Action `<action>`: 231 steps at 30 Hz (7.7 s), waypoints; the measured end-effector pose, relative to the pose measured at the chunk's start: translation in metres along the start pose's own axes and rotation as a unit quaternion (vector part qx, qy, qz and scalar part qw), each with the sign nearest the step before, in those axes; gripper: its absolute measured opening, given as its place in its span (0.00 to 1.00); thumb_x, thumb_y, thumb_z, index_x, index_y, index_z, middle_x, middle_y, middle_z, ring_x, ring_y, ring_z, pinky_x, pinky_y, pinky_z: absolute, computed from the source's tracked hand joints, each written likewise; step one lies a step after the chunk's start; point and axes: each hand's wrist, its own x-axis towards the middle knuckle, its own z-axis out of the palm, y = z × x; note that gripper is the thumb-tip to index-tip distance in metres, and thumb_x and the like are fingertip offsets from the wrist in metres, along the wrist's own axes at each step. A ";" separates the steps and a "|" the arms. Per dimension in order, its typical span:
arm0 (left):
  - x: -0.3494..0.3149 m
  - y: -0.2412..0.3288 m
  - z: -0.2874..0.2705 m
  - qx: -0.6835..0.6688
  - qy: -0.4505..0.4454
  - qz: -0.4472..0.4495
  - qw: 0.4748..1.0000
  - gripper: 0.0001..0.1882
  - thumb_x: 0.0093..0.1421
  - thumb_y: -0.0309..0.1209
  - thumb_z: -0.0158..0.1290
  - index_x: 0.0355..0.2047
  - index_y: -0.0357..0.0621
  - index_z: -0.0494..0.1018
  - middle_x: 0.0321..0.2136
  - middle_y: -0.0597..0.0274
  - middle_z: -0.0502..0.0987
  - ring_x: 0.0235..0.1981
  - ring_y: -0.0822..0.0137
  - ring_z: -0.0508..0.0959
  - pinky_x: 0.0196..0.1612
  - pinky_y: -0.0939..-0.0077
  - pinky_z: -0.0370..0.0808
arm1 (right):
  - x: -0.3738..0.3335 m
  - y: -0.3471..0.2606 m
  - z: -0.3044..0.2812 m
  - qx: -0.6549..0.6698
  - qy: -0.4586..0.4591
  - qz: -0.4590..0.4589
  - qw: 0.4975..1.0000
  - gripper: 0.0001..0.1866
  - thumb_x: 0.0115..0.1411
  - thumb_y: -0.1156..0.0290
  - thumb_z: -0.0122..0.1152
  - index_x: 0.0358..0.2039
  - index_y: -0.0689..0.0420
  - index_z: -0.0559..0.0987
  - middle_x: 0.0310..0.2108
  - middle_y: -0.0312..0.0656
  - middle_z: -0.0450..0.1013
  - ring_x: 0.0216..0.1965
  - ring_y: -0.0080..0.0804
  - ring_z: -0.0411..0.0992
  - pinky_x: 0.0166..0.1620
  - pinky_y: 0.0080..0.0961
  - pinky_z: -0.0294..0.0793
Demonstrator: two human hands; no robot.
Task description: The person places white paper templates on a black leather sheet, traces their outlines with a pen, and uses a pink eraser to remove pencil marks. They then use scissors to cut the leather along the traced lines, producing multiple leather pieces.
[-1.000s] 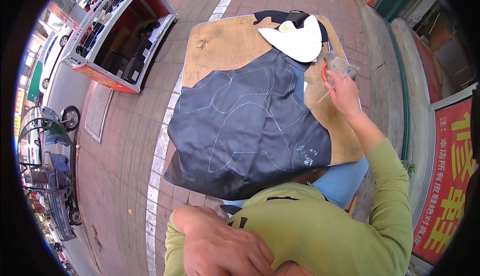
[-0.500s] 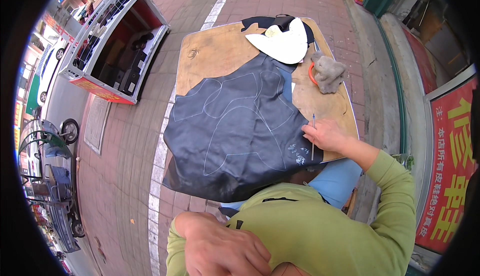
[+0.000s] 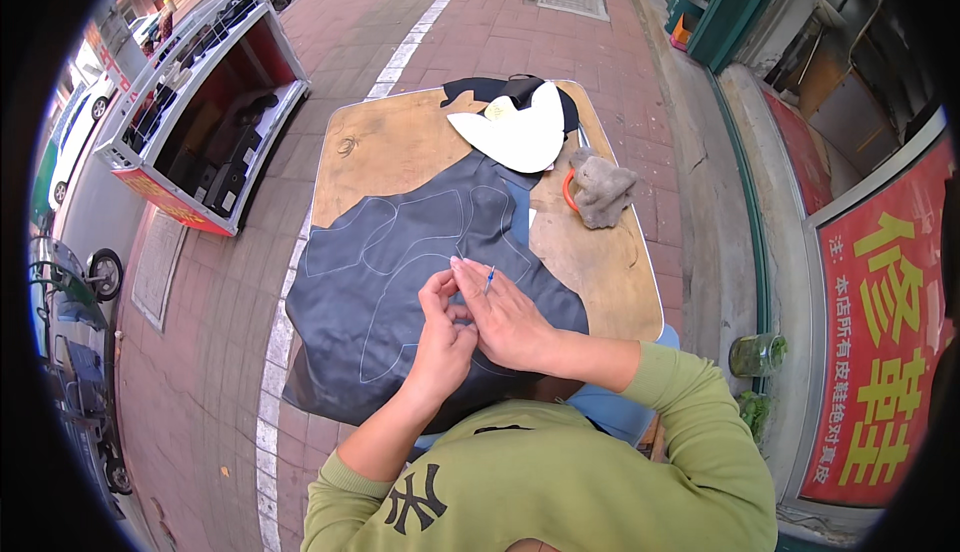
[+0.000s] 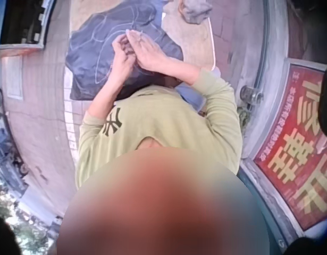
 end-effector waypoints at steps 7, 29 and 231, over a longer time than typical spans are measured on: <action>0.008 -0.050 -0.008 -0.032 0.014 -0.107 0.994 0.15 0.68 0.21 0.45 0.54 0.35 0.69 0.49 0.56 0.75 0.49 0.69 0.75 0.50 0.76 0.72 | 0.009 -0.009 0.001 0.013 -0.043 -0.035 0.998 0.50 0.50 0.75 0.65 0.70 0.61 0.48 0.61 0.58 0.62 0.61 0.55 0.64 0.62 0.47 0.63; 0.058 -0.101 -0.210 0.656 0.277 0.066 0.699 0.20 0.56 0.21 0.48 0.48 0.49 0.78 0.51 0.58 0.75 0.50 0.53 0.73 0.50 0.62 0.73 | -0.075 0.103 -0.098 -0.183 -0.097 0.307 0.929 0.22 0.53 0.62 0.64 0.50 0.54 0.79 0.52 0.44 0.70 0.57 0.44 0.65 0.58 0.41 0.66; 0.081 -0.106 -0.223 0.598 0.301 -0.106 0.735 0.24 0.66 0.33 0.46 0.62 0.64 0.66 0.61 0.52 0.66 0.52 0.50 0.74 0.52 0.57 0.73 | 0.064 0.098 0.062 -0.203 -0.024 0.175 0.963 0.17 0.63 0.72 0.50 0.51 0.48 0.78 0.39 0.42 0.68 0.43 0.42 0.72 0.41 0.39 0.76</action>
